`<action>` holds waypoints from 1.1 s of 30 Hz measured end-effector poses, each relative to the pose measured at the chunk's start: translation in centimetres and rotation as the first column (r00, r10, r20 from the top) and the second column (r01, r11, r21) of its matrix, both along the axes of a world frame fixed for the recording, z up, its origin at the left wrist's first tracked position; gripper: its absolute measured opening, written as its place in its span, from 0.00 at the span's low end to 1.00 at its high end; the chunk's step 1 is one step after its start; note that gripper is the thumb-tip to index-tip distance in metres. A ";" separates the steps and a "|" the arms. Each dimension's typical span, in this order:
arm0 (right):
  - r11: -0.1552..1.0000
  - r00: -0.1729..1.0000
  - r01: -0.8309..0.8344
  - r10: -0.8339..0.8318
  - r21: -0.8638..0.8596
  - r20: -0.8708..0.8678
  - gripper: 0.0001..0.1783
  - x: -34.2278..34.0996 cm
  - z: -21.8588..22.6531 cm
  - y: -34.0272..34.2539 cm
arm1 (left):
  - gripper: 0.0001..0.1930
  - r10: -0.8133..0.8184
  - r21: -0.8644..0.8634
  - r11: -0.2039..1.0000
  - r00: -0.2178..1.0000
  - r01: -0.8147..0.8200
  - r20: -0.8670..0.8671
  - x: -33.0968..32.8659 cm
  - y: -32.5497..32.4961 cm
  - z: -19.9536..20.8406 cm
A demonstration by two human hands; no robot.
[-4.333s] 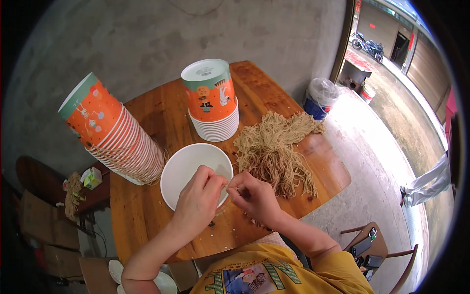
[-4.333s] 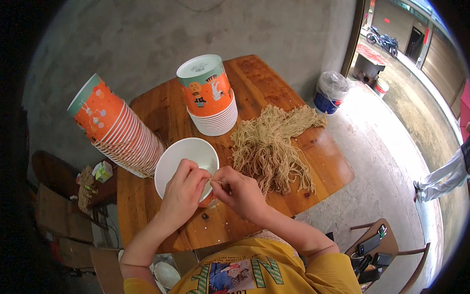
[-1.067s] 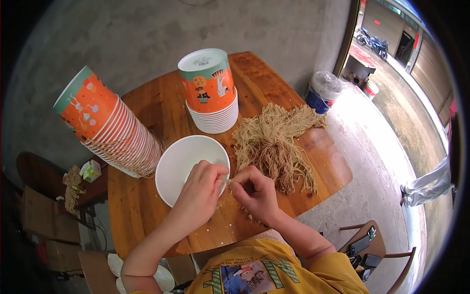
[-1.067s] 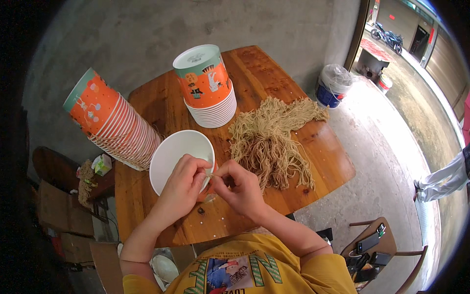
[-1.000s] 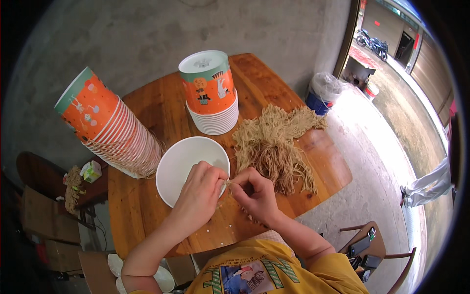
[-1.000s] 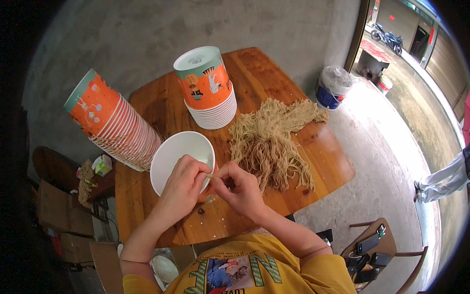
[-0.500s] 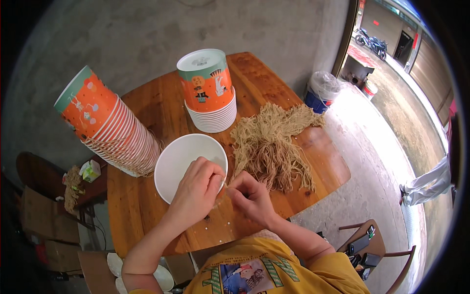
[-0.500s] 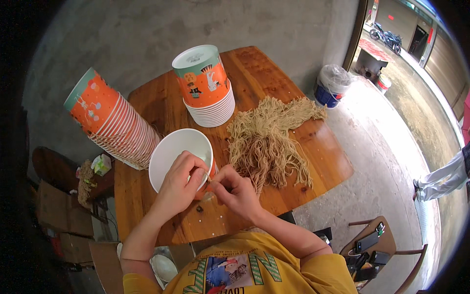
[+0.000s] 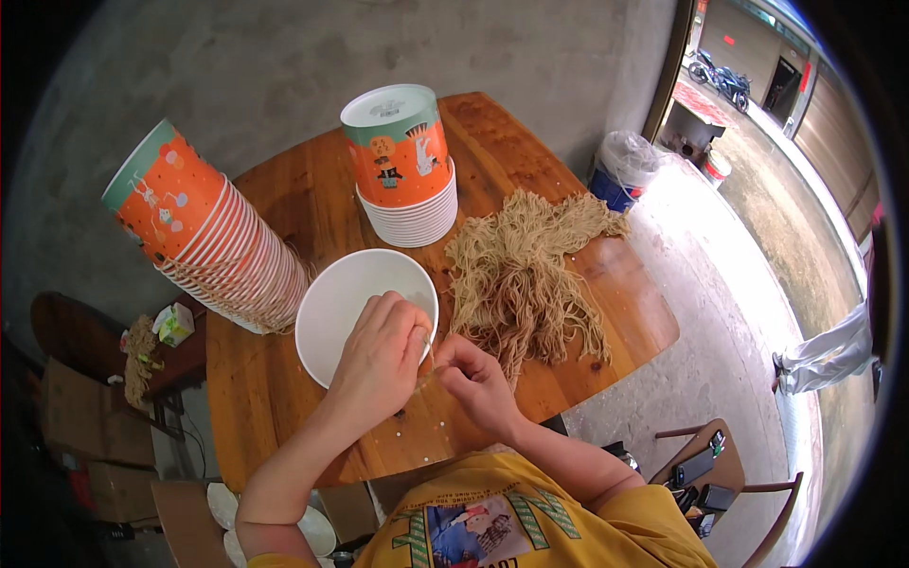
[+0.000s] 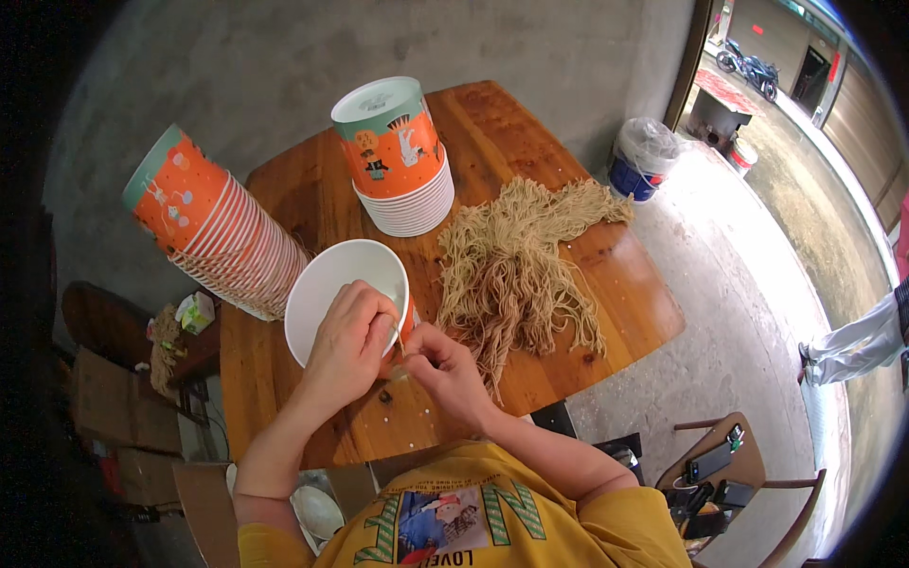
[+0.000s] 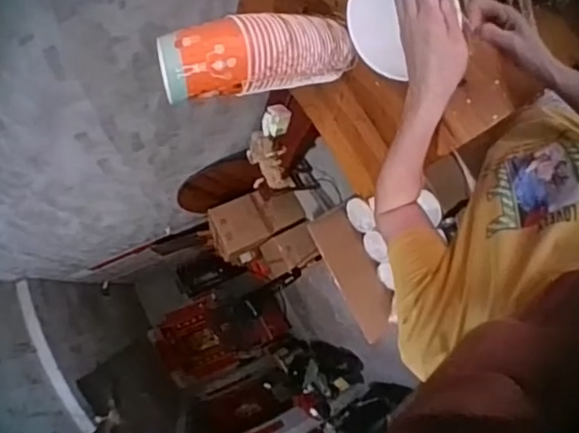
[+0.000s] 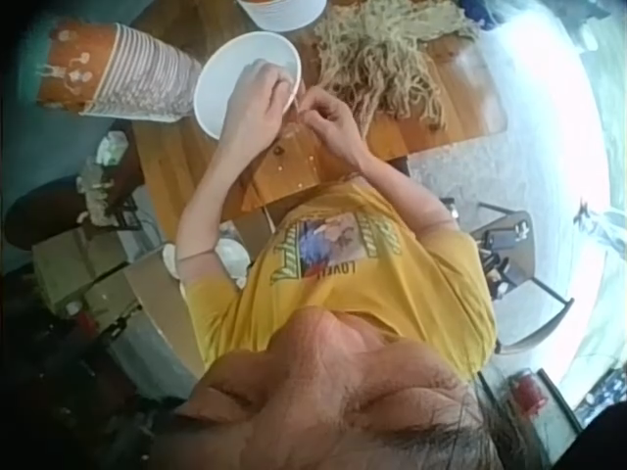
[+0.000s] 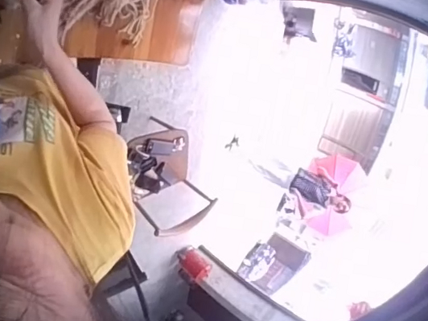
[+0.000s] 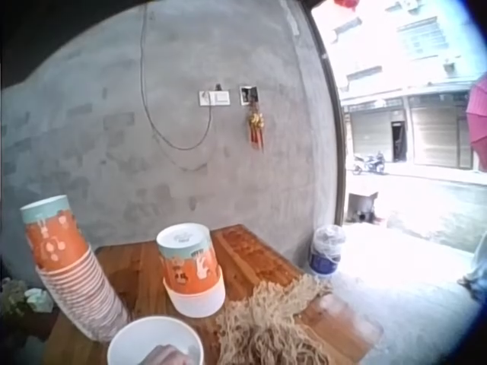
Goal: Placing straw-like filler material into paper cups and stacking them.
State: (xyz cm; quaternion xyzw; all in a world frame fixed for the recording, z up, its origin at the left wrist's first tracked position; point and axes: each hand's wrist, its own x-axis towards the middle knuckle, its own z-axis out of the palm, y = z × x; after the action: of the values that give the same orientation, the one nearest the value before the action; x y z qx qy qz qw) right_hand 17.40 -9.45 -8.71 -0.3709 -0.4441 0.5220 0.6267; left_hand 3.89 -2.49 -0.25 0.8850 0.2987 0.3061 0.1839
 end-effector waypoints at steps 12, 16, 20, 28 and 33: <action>0.938 0.896 -0.260 0.145 -0.230 -0.419 0.01 -0.8 -0.5 -0.5 | 0.05 -0.057 0.106 0.992 0.992 0.070 -0.116 -0.8 0.8 0.5; 0.957 0.970 -0.128 0.067 -0.259 -0.233 0.04 -0.9 0.5 -1.1 | 0.03 -0.018 0.095 0.995 0.996 0.026 -0.084 -0.7 0.9 0.7; 0.979 0.986 0.062 -0.031 -0.194 0.162 0.08 -0.2 0.9 -1.0 | 0.03 -0.024 0.111 0.993 0.996 0.033 -0.084 -0.8 0.8 0.5; 0.989 0.924 0.148 -0.148 0.025 0.352 0.03 -0.4 0.8 0.1 | 0.04 -0.036 0.121 0.992 0.995 0.047 -0.090 -0.8 0.6 0.4; 0.992 0.985 0.113 -0.105 -0.050 0.134 0.04 -1.6 0.0 -0.1 | 0.09 0.017 0.286 0.957 0.980 0.042 -0.199 -1.3 0.6 0.5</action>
State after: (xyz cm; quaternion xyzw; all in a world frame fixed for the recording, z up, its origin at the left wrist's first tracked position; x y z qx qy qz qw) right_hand 15.81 -9.51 -8.66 -0.4461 -0.4482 0.4740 0.6127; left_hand 2.59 -1.87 0.24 0.9304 0.2621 0.2550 0.0239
